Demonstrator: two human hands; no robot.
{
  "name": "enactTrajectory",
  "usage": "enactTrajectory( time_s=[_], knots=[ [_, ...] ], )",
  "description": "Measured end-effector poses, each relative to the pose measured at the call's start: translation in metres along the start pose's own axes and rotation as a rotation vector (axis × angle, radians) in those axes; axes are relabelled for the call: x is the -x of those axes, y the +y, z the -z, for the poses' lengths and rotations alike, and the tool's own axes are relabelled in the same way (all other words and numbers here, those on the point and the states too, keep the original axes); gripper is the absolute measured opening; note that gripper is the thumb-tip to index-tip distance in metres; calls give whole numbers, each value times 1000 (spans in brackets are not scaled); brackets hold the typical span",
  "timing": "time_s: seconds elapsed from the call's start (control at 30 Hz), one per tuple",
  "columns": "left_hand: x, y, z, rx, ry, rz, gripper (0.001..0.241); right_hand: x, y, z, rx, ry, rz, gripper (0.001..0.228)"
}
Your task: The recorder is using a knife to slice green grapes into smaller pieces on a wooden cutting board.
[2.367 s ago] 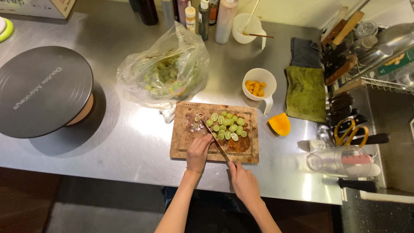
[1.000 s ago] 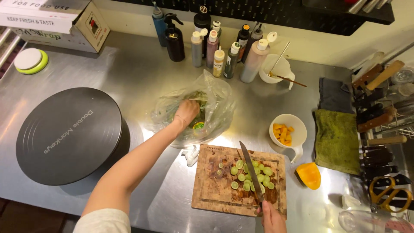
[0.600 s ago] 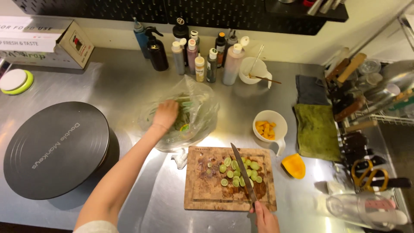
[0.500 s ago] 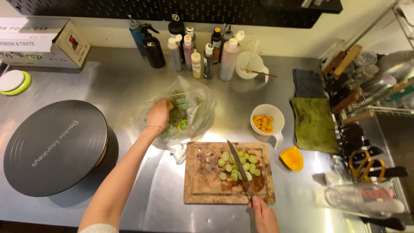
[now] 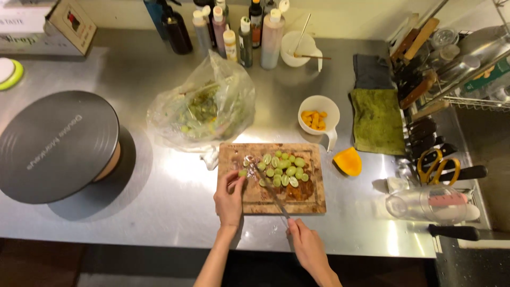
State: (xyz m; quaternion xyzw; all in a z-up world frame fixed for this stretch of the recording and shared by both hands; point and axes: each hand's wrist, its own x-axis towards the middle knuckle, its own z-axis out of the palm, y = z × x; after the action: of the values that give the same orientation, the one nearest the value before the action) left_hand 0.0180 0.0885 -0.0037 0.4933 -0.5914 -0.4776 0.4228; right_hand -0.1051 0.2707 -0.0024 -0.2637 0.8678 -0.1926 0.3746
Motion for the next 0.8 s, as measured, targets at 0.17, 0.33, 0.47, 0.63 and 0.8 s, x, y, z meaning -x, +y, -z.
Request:
enactTrajectory(
  time_s=[0.17,0.33,0.47,0.63,0.8],
  knots=[
    [19,-26,-5,237,59,81,26,0,15,-9,99,-50,55,46],
    [23,-44,-22,362,-74,87,32,-4,15,3,93,49,67,49],
    [25,-46,-38,132,-68,-102,30,6,6,11,94,64,38,51],
    [29,-51,-47,-139,-1,-333,34,17,8,5,73,64,42,48],
    [29,-62,-47,-212,-3,-444,26,23,13,-3,102,63,4,52]
  ],
)
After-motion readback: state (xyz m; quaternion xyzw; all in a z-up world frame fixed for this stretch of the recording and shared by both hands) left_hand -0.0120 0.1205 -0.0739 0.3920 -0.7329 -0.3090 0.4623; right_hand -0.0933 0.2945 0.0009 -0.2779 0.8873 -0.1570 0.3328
